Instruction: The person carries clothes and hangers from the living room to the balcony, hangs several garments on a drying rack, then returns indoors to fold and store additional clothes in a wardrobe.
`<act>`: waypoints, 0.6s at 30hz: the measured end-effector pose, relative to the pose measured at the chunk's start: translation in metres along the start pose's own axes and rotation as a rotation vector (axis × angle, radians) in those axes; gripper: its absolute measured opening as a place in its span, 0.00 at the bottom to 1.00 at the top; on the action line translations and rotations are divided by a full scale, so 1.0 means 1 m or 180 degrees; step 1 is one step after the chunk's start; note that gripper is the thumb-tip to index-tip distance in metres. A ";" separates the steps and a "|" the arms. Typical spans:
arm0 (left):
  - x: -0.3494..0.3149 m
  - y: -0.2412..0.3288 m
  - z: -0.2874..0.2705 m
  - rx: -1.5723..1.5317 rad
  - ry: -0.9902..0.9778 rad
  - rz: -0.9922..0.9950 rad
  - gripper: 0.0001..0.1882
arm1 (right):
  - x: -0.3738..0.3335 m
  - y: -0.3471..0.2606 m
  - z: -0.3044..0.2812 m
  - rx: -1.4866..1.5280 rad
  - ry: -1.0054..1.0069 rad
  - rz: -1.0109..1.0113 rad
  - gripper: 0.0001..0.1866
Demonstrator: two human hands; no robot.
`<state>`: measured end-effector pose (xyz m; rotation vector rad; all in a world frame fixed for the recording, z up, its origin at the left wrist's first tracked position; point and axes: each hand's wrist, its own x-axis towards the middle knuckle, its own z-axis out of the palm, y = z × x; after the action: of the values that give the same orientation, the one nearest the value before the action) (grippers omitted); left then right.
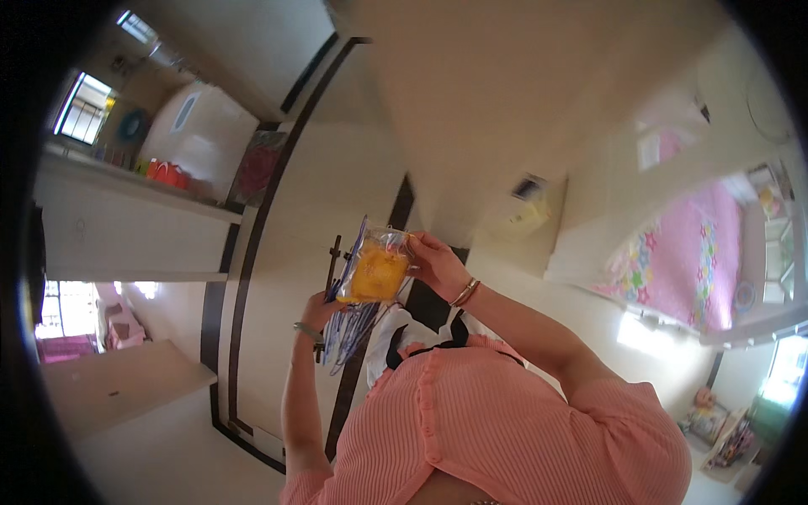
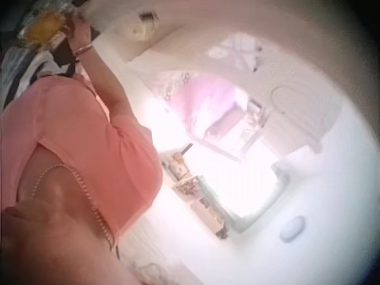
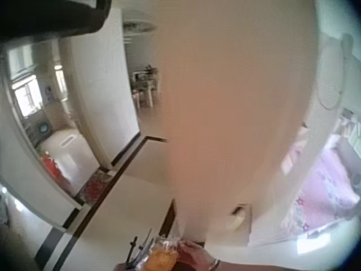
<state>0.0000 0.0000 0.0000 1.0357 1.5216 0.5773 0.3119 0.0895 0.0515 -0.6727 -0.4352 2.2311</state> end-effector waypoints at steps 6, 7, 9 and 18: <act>0.033 0.045 -0.128 -0.0349 0.0119 -0.0154 0.15 | 0.125 0.033 0.141 -0.2261 -0.0054 -0.1951 0.08; 0.045 0.048 -0.138 -0.0731 0.0064 0.0048 0.15 | 0.135 0.034 0.152 -0.2775 -0.0140 -0.2105 0.08; 0.076 0.052 -0.158 -0.1465 -0.0082 0.0468 0.17 | 0.153 0.035 0.166 -0.3803 -0.0279 -0.2430 0.09; 0.261 0.135 -0.259 -0.2285 -0.0621 0.0226 0.14 | 0.313 -0.020 0.150 -0.4456 -0.0510 -0.3059 0.16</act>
<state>-0.1981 0.3362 0.0337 0.5638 0.9825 0.9526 0.0540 0.3208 0.0787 -0.6736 -1.9577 0.8126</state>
